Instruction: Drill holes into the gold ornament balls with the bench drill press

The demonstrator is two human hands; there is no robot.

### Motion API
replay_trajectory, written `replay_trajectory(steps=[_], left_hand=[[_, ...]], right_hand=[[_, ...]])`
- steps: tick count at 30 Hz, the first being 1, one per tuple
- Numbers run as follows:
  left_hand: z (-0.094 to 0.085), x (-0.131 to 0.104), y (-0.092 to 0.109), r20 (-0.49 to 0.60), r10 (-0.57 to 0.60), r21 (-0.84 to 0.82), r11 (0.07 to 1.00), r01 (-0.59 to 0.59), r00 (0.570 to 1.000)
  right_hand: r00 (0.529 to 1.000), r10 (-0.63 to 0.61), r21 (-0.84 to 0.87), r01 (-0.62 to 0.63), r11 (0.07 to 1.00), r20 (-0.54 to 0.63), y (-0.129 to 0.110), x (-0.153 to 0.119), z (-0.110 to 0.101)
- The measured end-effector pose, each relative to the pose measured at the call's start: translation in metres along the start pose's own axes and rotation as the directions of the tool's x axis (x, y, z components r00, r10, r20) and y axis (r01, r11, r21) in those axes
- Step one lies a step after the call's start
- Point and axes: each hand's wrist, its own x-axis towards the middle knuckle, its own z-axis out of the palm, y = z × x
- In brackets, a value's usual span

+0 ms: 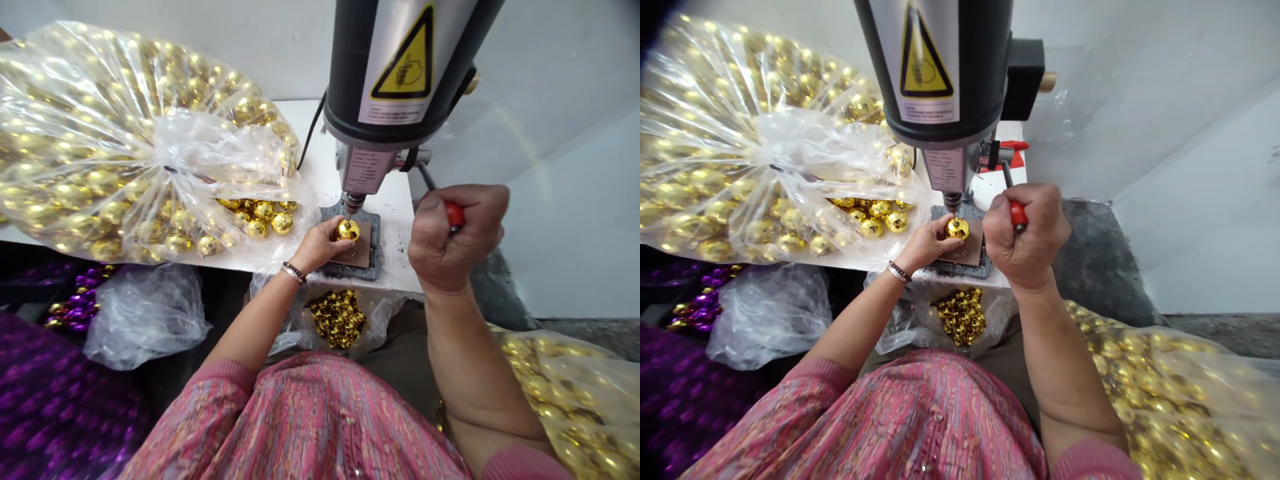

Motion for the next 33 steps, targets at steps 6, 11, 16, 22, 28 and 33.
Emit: replay_trajectory(steps=[6, 11, 16, 22, 28, 33], left_hand=[[0.002, 0.001, -0.006, 0.009, 0.027, -0.023, 0.999, -0.026, 1.0], [0.002, 0.002, -0.008, 0.019, 0.063, -0.064, 0.996, -0.062, 0.998], [0.003, 0.001, -0.004, 0.013, 0.028, -0.079, 0.996, -0.027, 1.0], [0.006, -0.004, -0.014, 0.004, 0.038, -0.149, 0.988, -0.037, 0.999], [-0.008, -0.026, -0.029, 0.127, 0.217, -0.162, 0.967, -0.196, 0.968], [-0.033, -0.029, -0.038, -0.221, 0.137, -0.058, 0.987, -0.153, 0.966]], right_hand=[[0.99, -0.13, 0.099, 0.135, 0.986, -0.061, 0.007, -0.006, 0.011], [0.983, -0.167, 0.141, 0.176, 0.974, -0.07, 0.013, -0.016, 0.015], [0.983, -0.15, 0.13, 0.163, 0.978, -0.108, 0.007, -0.004, 0.016], [0.993, 0.113, 0.135, -0.106, 0.985, -0.043, -0.008, 0.055, 0.019], [0.991, 0.137, 0.156, -0.134, 0.978, -0.007, -0.005, 0.063, 0.02], [0.991, 0.131, 0.156, -0.134, 0.979, 0.029, -0.006, 0.06, 0.015]])
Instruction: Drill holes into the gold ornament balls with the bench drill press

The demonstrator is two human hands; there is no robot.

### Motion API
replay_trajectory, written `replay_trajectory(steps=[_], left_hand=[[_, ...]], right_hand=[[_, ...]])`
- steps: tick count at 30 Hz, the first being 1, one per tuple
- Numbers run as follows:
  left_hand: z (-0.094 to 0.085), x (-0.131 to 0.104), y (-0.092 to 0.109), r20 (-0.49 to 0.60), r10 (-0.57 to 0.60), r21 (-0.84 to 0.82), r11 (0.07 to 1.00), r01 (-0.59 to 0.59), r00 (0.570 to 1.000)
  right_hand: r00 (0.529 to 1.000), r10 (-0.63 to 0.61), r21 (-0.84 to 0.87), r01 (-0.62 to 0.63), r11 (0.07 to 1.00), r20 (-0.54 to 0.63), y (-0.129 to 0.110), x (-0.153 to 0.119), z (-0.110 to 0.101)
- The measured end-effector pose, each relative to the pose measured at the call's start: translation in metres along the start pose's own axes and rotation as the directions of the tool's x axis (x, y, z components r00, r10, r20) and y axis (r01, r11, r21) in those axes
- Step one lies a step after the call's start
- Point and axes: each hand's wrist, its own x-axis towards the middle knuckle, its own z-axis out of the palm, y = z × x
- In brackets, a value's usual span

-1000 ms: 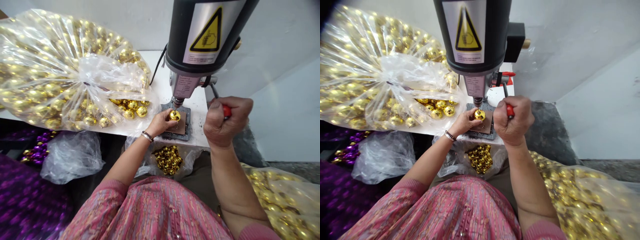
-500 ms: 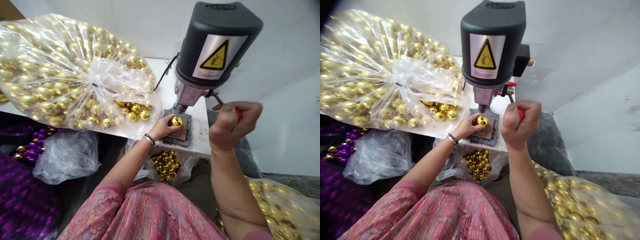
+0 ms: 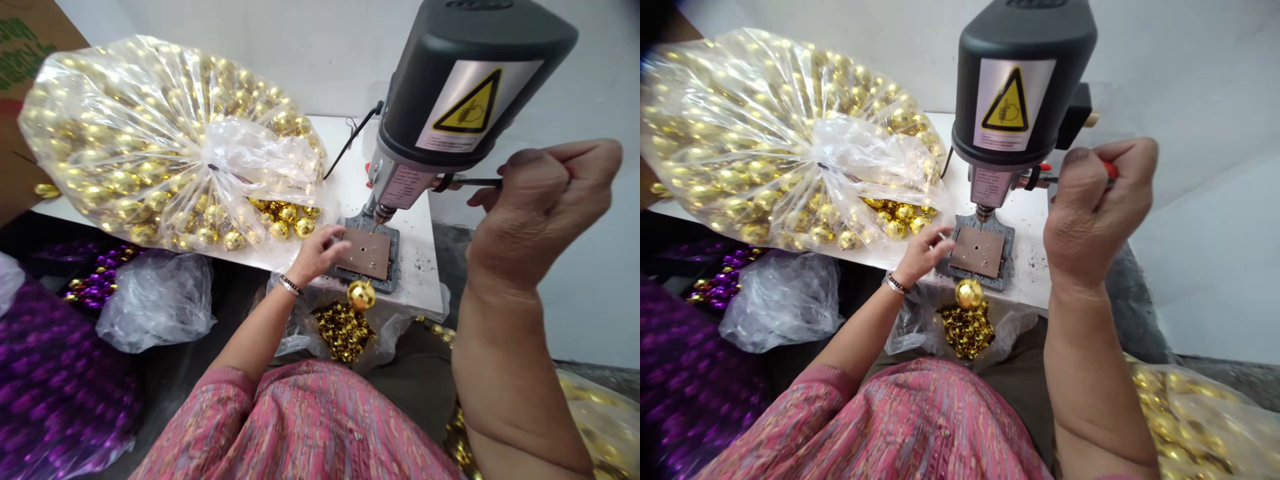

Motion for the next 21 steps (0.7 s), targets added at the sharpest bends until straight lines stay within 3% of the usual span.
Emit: replay_trajectory(steps=[3, 5, 9, 14, 18, 19, 21], left_hand=[[-0.014, 0.013, -0.013, -0.326, -0.132, 0.083, 0.982, 0.167, 0.936], [-0.021, 0.021, -0.024, -0.368, -0.201, 0.108, 0.961, 0.257, 0.908], [-0.02, 0.024, -0.038, -0.258, -0.29, 0.11, 0.939, 0.327, 0.921], [-0.01, 0.024, -0.043, -0.138, -0.221, 0.05, 0.972, 0.23, 0.965], [-0.013, 0.017, -0.04, -0.26, -0.246, -0.197, 0.96, 0.199, 0.934], [-0.016, 0.012, -0.037, -0.243, -0.265, -0.294, 0.937, 0.19, 0.933], [-0.02, -0.001, -0.028, -0.093, -0.281, -0.483, 0.851, 0.204, 0.955]], right_hand=[[1.0, 0.003, 0.018, -0.003, 1.0, 0.001, -0.002, 0.0, 0.001], [1.0, -0.001, 0.046, 0.002, 0.999, -0.024, -0.003, 0.0, 0.002], [1.0, 0.007, 0.062, -0.005, 0.998, -0.026, -0.003, -0.001, 0.001], [0.999, 0.0, 0.07, -0.003, 0.998, 0.054, -0.003, -0.003, -0.006], [0.998, -0.003, 0.103, -0.004, 0.995, 0.062, -0.005, -0.001, -0.008], [0.998, 0.001, 0.096, -0.007, 0.995, 0.06, -0.006, 0.002, -0.007], [0.998, 0.019, 0.066, -0.023, 0.998, 0.059, -0.007, 0.011, -0.004]])
